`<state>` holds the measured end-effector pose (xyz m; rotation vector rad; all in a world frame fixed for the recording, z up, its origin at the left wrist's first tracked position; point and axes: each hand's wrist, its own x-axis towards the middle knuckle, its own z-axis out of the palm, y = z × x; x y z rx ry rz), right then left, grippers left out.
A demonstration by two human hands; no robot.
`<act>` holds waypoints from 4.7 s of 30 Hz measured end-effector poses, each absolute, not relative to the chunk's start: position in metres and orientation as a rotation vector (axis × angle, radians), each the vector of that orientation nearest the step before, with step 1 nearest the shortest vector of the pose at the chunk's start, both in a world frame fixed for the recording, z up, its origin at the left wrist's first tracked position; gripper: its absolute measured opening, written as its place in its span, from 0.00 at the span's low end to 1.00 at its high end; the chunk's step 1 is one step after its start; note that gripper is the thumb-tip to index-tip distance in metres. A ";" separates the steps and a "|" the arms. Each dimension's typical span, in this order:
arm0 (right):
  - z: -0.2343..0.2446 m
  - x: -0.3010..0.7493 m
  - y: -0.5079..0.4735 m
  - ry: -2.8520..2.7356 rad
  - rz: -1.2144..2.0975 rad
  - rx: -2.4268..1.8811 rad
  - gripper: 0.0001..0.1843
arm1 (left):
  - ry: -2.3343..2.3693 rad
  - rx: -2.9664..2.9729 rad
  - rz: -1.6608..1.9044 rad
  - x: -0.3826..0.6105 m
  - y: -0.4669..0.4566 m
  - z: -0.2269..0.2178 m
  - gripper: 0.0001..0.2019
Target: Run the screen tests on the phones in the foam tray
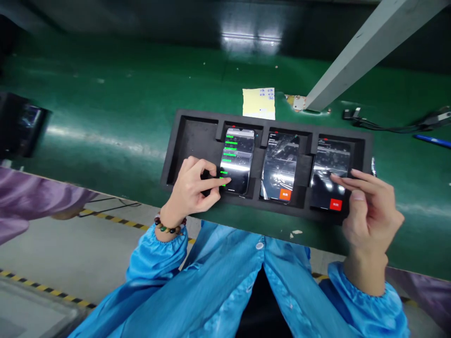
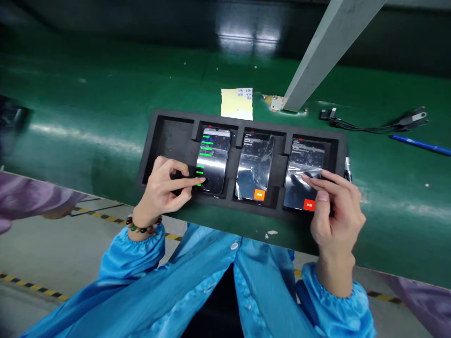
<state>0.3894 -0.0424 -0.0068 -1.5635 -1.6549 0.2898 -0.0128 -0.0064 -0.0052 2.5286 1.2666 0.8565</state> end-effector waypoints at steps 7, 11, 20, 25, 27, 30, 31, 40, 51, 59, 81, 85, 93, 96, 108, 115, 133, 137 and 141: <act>-0.008 0.395 -0.040 -1.598 0.303 -1.630 0.15 | 1.359 2.451 0.883 -0.011 -0.007 -0.005 0.18; -0.008 0.401 -0.041 -1.646 0.314 -1.666 0.18 | 1.548 2.289 0.905 -0.007 -0.007 -0.006 0.19; -0.017 0.406 -0.044 -1.706 0.325 -1.676 0.24 | 1.636 2.176 0.799 -0.001 -0.003 -0.005 0.20; -0.017 0.404 -0.042 -1.691 0.322 -1.680 0.23 | 1.626 2.166 0.780 -0.001 -0.003 -0.003 0.21; -0.017 0.404 -0.042 -1.684 0.324 -1.680 0.23 | 1.615 2.169 0.764 -0.002 -0.002 -0.003 0.22; -0.018 0.404 -0.041 -1.673 0.325 -1.660 0.23 | 1.603 2.174 0.753 -0.002 -0.001 -0.004 0.22; -0.018 0.404 -0.041 -1.666 0.322 -1.649 0.22 | 1.601 2.177 0.756 -0.002 0.000 -0.005 0.22; -0.021 0.405 -0.031 -1.656 0.252 -1.577 0.19 | 1.598 2.163 0.763 0.002 0.006 -0.007 0.23; -0.027 0.402 -0.061 -1.829 0.185 -1.467 0.15 | 1.575 2.183 0.827 0.002 0.004 -0.008 0.21; -0.021 0.400 -0.056 -1.736 0.176 -1.577 0.13 | 1.578 2.227 0.884 0.002 -0.002 -0.004 0.16; -0.024 0.401 -0.048 -1.775 0.207 -1.586 0.14 | 1.569 2.226 0.882 0.001 -0.002 -0.004 0.16; -0.025 0.401 -0.049 -1.779 0.210 -1.596 0.14 | 1.578 2.231 0.889 0.000 -0.002 -0.005 0.14; -0.025 0.400 -0.049 -1.779 0.209 -1.601 0.14 | 1.582 2.239 0.905 0.001 -0.003 -0.006 0.15; -0.026 0.403 -0.049 -1.790 0.208 -1.616 0.14 | 1.584 2.235 0.904 0.001 -0.002 -0.006 0.15; -0.005 0.343 -0.040 -2.112 0.356 -1.368 0.18 | 1.578 2.285 1.034 -0.003 -0.006 -0.009 0.15; -0.006 0.355 -0.041 -1.985 0.362 -1.415 0.18 | 1.423 2.413 0.977 -0.010 -0.006 -0.007 0.18; -0.007 0.380 -0.043 -1.771 0.287 -1.569 0.15 | 1.193 2.483 0.747 -0.016 -0.004 -0.005 0.18; -0.008 0.382 -0.043 -1.763 0.272 -1.566 0.15 | 1.281 2.438 0.658 -0.017 -0.005 -0.004 0.17; -0.007 0.389 -0.040 -1.696 0.237 -1.618 0.15 | 1.343 2.426 0.797 -0.014 -0.005 -0.003 0.18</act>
